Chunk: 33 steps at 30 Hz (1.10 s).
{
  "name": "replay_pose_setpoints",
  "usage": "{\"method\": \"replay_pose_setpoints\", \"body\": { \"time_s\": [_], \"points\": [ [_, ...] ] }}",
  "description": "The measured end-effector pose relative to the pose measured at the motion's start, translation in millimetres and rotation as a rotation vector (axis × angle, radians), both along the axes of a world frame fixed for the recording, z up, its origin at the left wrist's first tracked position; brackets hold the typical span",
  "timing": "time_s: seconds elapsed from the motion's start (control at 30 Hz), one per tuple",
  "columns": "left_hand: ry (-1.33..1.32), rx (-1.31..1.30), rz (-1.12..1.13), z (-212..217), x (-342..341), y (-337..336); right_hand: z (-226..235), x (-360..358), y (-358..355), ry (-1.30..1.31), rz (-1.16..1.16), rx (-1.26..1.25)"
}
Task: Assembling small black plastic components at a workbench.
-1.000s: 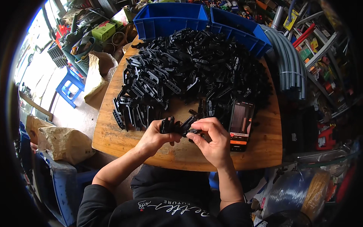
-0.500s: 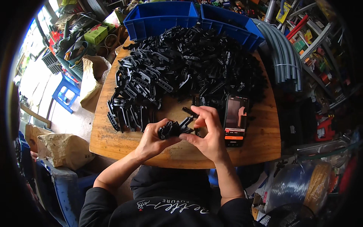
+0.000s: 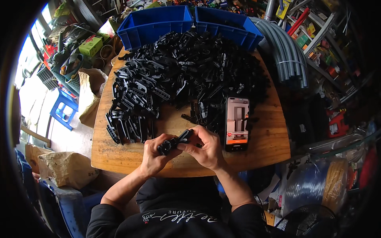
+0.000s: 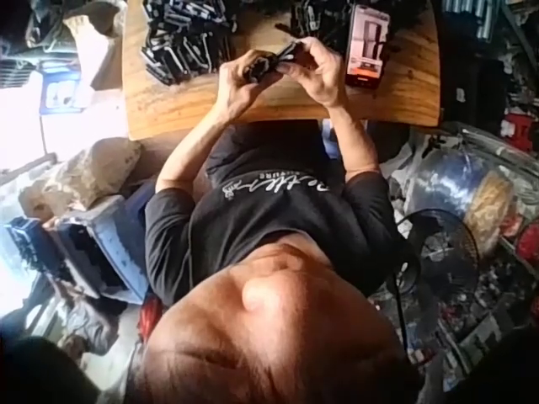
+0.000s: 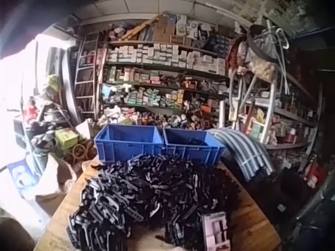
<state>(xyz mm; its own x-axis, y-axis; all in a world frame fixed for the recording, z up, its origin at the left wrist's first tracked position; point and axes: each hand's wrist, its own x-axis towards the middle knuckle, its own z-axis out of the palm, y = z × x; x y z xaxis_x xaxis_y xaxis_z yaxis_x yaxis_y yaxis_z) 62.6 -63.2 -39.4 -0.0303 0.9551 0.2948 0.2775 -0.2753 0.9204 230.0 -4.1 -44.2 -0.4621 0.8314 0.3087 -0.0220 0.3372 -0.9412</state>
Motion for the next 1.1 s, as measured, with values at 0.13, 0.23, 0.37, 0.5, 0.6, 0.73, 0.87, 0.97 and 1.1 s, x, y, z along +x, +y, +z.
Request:
{"method": "replay_pose_setpoints", "body": {
  "time_s": [0.13,0.23,0.37,0.5,0.6,0.73,0.87,0.97,1.1],
  "points": [
    [-0.086,-0.035,-0.025,0,1,-4,2,-3,-3,0.057,-0.008,-0.001],
    [-0.161,-0.085,-0.039,-8,2,-8,1,-2,-12,0.045,-0.012,-0.067],
    [-0.215,-0.097,-0.037,-8,6,-9,1,-4,-16,0.072,-0.055,-0.081],
    [-0.192,-0.039,-0.033,-3,2,-9,3,-3,-16,0.097,-0.037,-0.073],
    [-0.134,0.110,-0.019,-1,-1,-6,16,-7,-9,0.274,0.173,-0.097],
    [-0.031,0.227,-0.021,8,-4,-8,26,-2,-2,0.137,0.222,0.116],
    [-0.055,0.300,-0.037,4,-3,-5,26,-3,-6,0.154,0.172,0.173],
    [-0.057,0.325,-0.003,2,0,-5,23,0,-4,0.112,0.149,0.208],
    [-0.123,0.238,-0.021,5,4,-11,17,4,0,0.105,0.142,0.131]
  ]
}}
